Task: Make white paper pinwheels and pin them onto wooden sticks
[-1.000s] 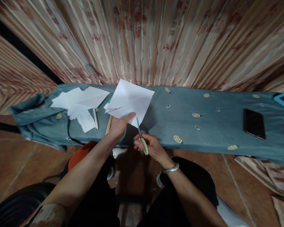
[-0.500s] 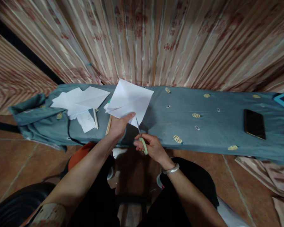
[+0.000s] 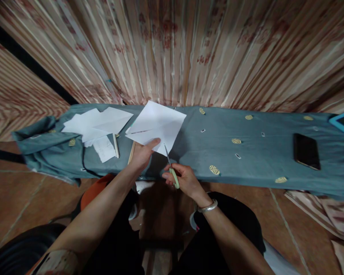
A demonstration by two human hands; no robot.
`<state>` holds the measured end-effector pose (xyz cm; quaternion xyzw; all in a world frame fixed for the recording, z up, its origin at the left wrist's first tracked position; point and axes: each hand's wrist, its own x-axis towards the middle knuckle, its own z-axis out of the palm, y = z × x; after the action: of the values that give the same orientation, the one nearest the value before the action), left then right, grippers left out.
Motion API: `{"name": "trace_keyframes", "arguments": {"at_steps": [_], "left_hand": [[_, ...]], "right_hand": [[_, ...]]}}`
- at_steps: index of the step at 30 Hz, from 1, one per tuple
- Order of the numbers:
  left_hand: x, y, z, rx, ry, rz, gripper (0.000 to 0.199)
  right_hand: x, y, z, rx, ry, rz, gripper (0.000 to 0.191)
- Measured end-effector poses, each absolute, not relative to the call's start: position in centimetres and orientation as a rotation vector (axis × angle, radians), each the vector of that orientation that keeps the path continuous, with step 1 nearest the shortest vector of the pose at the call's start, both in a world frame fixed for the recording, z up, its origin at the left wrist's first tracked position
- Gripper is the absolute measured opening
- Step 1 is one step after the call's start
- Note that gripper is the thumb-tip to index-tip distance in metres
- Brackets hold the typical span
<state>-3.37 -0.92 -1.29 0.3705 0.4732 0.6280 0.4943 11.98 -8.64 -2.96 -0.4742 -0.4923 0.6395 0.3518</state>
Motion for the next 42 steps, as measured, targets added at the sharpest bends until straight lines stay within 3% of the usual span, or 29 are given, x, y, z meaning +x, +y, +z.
{"name": "trace_keyframes", "arguments": {"at_steps": [42], "left_hand": [[-2.3, -3.0, -1.2, 0.891, 1.162, 1.388, 0.049]], "right_hand": [[12.2, -8.0, -2.4, -1.292, -1.230, 1.559, 0.046]]}}
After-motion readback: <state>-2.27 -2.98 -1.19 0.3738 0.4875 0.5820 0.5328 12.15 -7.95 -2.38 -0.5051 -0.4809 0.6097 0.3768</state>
